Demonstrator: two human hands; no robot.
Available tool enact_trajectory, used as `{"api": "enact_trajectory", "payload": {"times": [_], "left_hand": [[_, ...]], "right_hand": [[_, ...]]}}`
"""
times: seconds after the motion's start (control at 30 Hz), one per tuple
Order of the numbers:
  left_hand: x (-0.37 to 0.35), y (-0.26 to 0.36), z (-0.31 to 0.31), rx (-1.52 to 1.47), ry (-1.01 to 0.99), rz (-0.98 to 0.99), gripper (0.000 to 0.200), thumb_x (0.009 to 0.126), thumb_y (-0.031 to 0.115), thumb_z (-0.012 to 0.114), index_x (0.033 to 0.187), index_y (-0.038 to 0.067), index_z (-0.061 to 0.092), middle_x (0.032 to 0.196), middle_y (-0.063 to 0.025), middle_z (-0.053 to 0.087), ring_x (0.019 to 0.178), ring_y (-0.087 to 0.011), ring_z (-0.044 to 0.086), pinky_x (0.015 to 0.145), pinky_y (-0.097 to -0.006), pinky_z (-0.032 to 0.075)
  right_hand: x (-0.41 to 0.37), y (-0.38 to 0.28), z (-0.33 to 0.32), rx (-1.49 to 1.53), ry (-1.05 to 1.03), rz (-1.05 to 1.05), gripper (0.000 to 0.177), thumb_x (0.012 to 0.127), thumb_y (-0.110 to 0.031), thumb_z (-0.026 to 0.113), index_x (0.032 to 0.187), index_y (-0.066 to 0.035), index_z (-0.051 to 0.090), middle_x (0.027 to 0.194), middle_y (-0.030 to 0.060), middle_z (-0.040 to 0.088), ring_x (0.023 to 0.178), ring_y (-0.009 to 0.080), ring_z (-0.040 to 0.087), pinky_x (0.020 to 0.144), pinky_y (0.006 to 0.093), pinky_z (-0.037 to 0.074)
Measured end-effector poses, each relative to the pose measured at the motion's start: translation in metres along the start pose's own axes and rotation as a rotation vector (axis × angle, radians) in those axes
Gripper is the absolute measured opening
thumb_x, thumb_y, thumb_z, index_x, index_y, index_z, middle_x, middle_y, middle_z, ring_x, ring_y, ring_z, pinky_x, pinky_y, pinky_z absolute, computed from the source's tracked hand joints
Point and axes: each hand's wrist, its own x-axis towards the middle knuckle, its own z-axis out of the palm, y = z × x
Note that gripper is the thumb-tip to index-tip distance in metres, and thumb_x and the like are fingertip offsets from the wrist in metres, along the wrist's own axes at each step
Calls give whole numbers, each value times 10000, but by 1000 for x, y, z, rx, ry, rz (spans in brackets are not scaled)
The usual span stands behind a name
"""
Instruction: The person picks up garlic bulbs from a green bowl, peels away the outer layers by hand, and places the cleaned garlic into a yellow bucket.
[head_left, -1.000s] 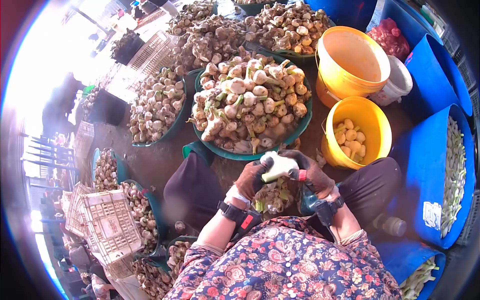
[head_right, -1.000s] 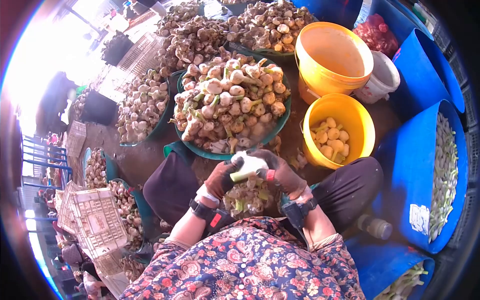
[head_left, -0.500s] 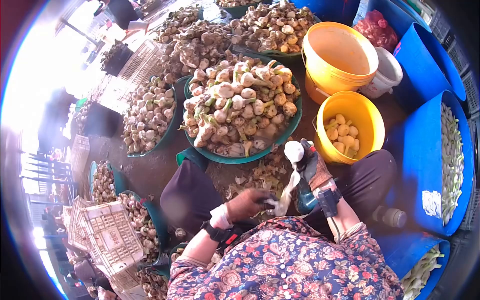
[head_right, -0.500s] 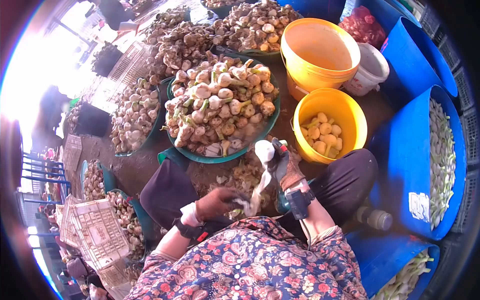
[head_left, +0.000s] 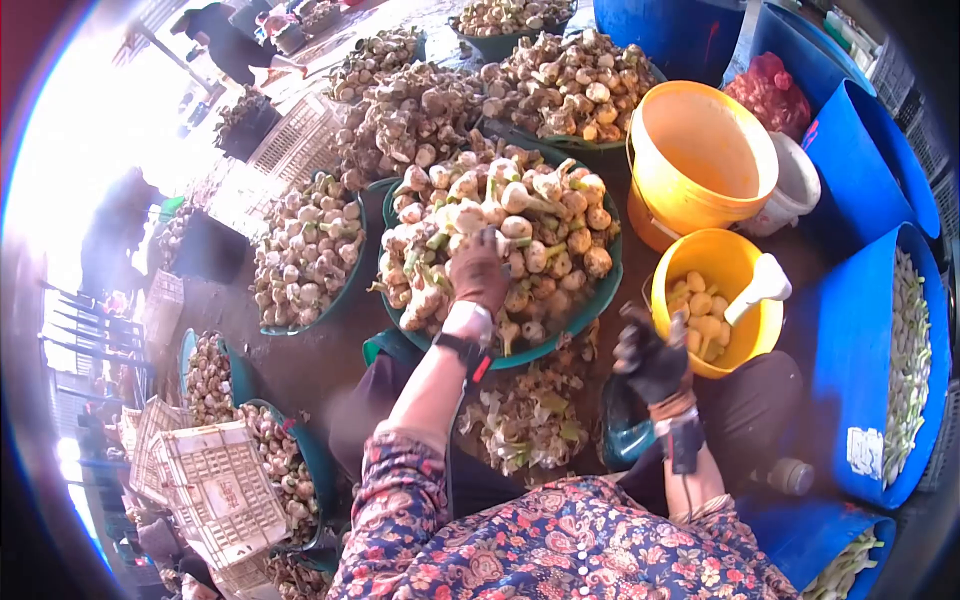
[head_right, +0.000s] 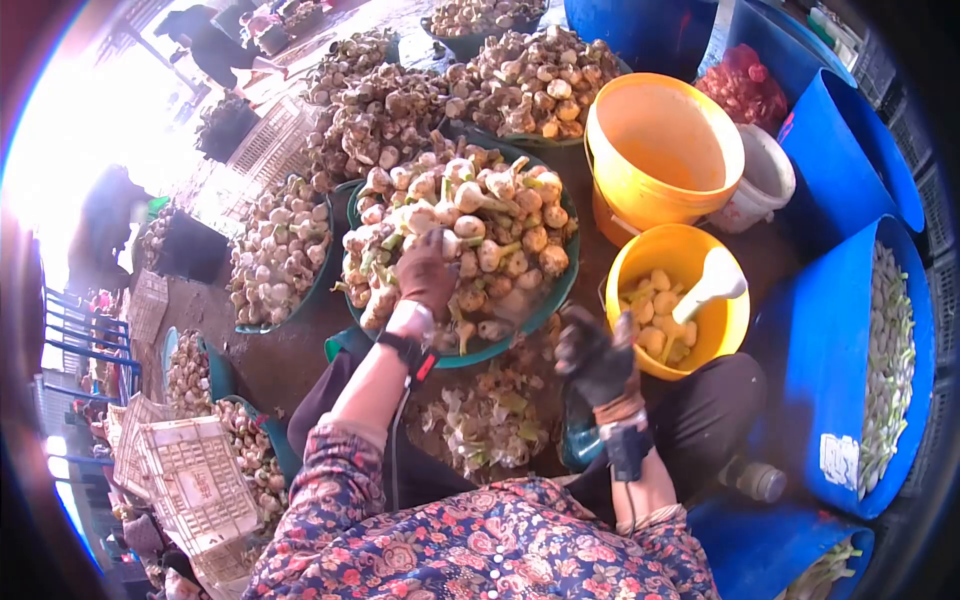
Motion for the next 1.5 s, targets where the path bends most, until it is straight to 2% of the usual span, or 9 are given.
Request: {"api": "enact_trajectory", "payload": {"times": [0.17,0.4,0.5,0.77,0.93,1.1,1.23,1.33,1.5], "left_hand": [[64,-2,41,209,-234,75,466,789,133,560,1242,62,476,1069,-157,609,967,-300,607,799,-423,488],[-28,16,-13,-456,-100,-56,484,642,312,735,1052,70,647,976,-129,675,896,-252,655,811,-347,509],[-97,57,-44,-752,-382,-32,417,664,306,735,994,60,667,927,-130,677,863,-226,659,797,-332,506],[-147,68,-53,-564,-352,214,614,629,415,779,1079,28,626,968,-199,627,911,-347,617,799,-398,489],[-145,45,-59,-1239,-728,-100,590,708,294,778,1162,-14,562,969,-86,640,847,-176,618,757,-314,496],[-177,72,-21,-1760,-421,-300,619,724,130,777,1245,-16,476,1093,-68,592,957,-139,566,868,-289,466],[-176,70,-42,-1015,-133,-60,591,712,102,764,1234,-14,511,1066,-106,626,942,-137,589,839,-298,480],[-174,54,-30,-880,-296,128,423,731,79,730,1124,-14,604,960,-96,659,857,-148,616,805,-293,490],[-170,49,-24,-1652,-566,-694,281,879,202,639,1052,-18,636,869,-62,660,721,-141,629,643,-250,495]], "right_hand": [[13,31,5,-492,538,259,637,942,-557,324,1146,-7,572,852,65,633,720,186,580,650,305,469],[18,45,-10,-671,537,-6,378,916,-370,542,1070,-32,609,804,24,604,644,105,544,556,234,438],[23,68,8,-1024,637,-255,245,864,-269,647,877,-24,651,713,-9,571,602,44,482,509,217,382],[2,62,2,-1504,598,-170,255,837,-244,615,813,9,647,670,8,593,608,93,511,549,274,430],[-2,57,8,-970,476,70,287,886,-296,530,908,-31,640,726,17,589,604,103,533,548,263,436],[2,67,18,-464,592,217,400,942,-452,444,876,-86,591,702,-10,538,621,106,509,546,246,414],[-5,64,-4,-828,463,200,430,959,-474,406,915,-94,602,752,-23,539,657,88,474,595,224,397],[0,62,-29,-911,369,175,346,950,-404,477,957,-83,605,798,-26,549,692,83,485,641,234,413],[-8,62,7,-903,230,107,365,918,-253,553,1202,-29,505,1089,46,549,985,128,519,863,260,439]]}}
